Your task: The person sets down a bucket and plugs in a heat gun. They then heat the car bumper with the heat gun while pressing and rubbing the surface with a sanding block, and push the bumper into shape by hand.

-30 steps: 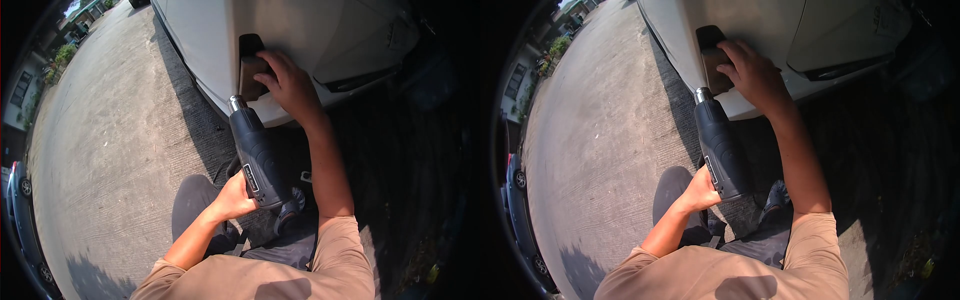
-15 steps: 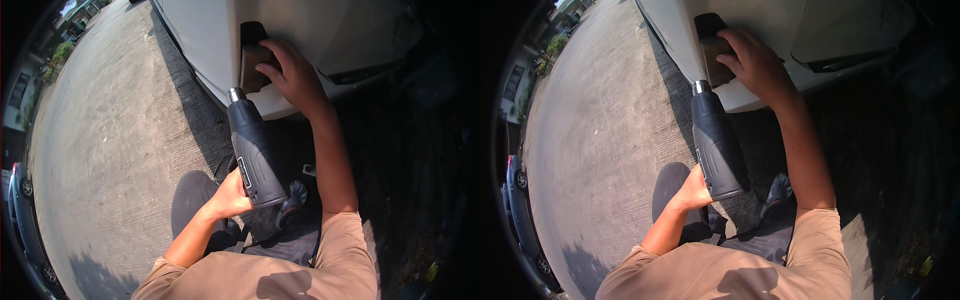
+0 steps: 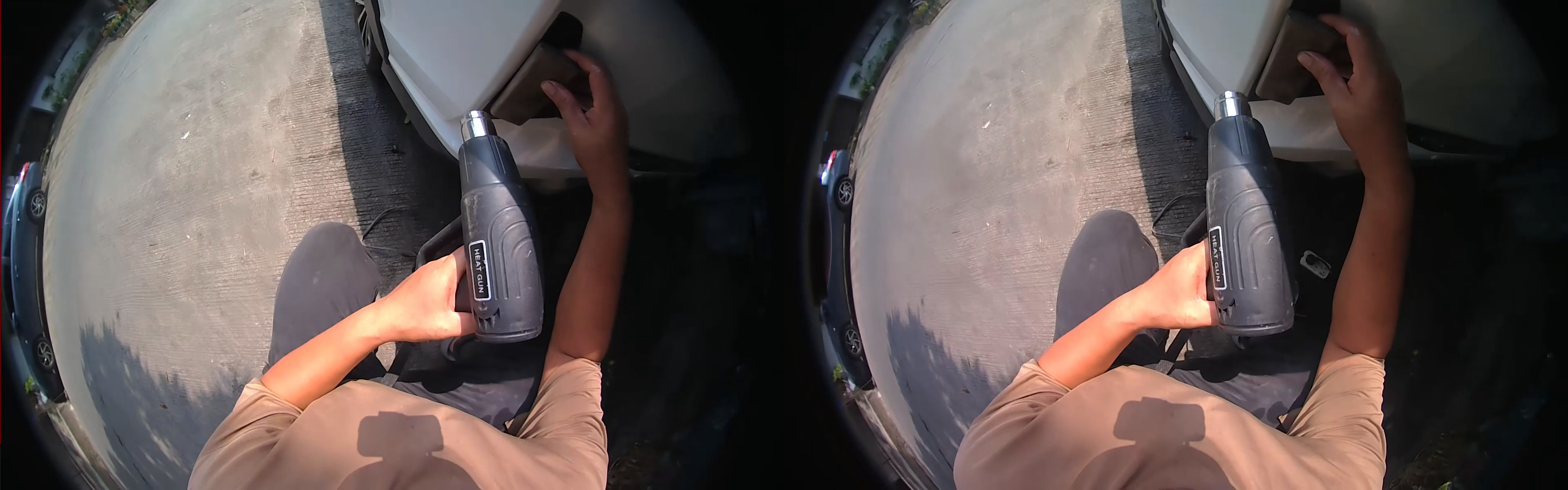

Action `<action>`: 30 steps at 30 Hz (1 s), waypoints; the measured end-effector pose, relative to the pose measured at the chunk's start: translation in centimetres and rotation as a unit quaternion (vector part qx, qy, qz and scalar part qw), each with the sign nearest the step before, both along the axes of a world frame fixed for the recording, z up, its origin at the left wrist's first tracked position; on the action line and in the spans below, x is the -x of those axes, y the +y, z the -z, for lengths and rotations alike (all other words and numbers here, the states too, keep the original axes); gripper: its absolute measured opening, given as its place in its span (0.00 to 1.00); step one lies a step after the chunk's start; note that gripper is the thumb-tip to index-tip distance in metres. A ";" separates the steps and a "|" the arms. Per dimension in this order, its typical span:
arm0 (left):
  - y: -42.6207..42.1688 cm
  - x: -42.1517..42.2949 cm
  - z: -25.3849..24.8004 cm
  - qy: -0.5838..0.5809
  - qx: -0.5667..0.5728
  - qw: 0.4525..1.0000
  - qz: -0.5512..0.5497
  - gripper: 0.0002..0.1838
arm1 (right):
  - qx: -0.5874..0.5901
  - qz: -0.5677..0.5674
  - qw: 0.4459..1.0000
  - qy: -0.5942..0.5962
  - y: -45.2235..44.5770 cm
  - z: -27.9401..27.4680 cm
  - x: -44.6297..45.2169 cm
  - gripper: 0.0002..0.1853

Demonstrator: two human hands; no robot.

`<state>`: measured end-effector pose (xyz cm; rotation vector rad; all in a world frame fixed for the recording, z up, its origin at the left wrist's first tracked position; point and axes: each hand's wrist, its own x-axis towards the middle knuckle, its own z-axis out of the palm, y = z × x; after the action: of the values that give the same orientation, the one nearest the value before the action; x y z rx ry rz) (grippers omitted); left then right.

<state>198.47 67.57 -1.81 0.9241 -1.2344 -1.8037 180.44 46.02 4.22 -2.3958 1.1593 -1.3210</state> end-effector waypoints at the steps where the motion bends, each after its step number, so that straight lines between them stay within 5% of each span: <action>1: 0.0 -0.1 -0.3 -0.005 -0.003 1.000 -0.001 0.38 | 0.006 0.000 1.000 -0.008 0.0 0.2 0.0 0.21; 18: 0.3 0.4 -0.5 0.068 -0.053 0.996 -0.006 0.38 | -0.003 -0.013 1.000 -0.007 0.9 1.1 -0.5 0.23; 24: 0.4 -0.5 -1.1 -0.024 0.010 0.999 0.038 0.36 | 0.105 -0.007 0.994 0.014 0.8 2.0 0.9 0.22; 28: -0.1 -2.4 0.0 -0.074 0.102 0.992 0.017 0.34 | 0.083 -0.013 0.996 0.013 0.7 2.0 1.2 0.22; 30: 0.3 -3.1 0.5 -0.040 0.059 0.997 -0.013 0.34 | 0.078 -0.010 0.997 0.014 0.7 1.9 1.1 0.22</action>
<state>201.59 67.82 -2.32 0.9480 -1.3566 -1.6688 179.33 46.75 2.35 -2.5349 1.0715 -1.4260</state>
